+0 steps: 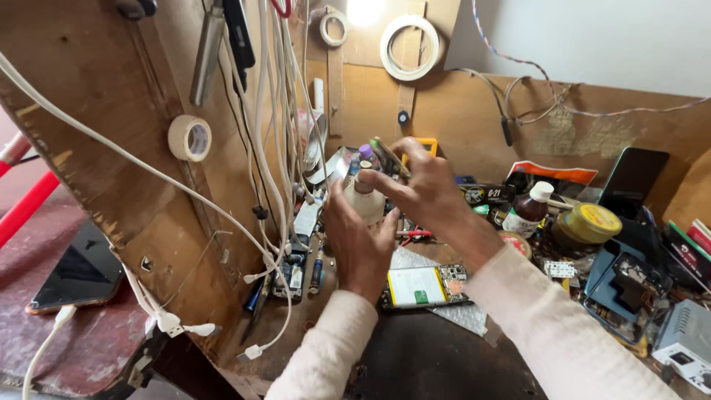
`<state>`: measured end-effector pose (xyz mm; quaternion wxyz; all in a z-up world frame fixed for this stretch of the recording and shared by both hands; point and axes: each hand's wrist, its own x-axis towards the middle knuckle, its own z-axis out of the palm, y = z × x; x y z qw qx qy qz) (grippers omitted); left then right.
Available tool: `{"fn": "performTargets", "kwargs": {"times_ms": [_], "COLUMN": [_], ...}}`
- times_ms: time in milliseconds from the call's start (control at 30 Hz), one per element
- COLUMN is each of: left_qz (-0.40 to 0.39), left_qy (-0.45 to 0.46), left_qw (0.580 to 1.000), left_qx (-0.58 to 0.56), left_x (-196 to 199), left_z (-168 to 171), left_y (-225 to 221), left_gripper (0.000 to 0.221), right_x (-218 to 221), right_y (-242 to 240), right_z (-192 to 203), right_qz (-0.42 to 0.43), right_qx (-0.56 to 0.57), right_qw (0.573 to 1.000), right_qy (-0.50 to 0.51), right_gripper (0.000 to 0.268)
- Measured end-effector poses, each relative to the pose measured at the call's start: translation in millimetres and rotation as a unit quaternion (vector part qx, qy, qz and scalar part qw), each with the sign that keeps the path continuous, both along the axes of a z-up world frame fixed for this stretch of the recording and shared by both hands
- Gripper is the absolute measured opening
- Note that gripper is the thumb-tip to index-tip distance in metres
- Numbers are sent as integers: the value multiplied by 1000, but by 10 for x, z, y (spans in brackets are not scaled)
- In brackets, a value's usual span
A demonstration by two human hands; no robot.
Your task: The person disassembles a mobile phone by hand and with a small tool, then uses a brush and liquid from a bottle to clean the internal circuit board and components.
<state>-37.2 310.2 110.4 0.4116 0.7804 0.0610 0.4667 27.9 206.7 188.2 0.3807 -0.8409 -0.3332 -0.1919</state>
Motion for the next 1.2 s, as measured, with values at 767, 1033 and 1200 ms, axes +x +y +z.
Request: {"fn": "performTargets", "kwargs": {"times_ms": [767,1033,1200], "left_qz": [-146,-245,-220], "left_qy": [-25,-14,1], "left_qw": [986,959,973], "left_qx": [-77,-140,-67], "left_x": [373,284,267], "left_z": [-394,-362,-317], "left_y": [196,278,282], "left_gripper": [64,69,65], "right_x": [492,362,271], "right_y": [220,118,23], "right_z": [-62,-14,0], "right_qz": [165,225,127], "right_qx": [-173,-182,-203], "right_qw": [962,950,966], "right_qy": [-131,-119,-101], "right_gripper": [39,32,41]}}
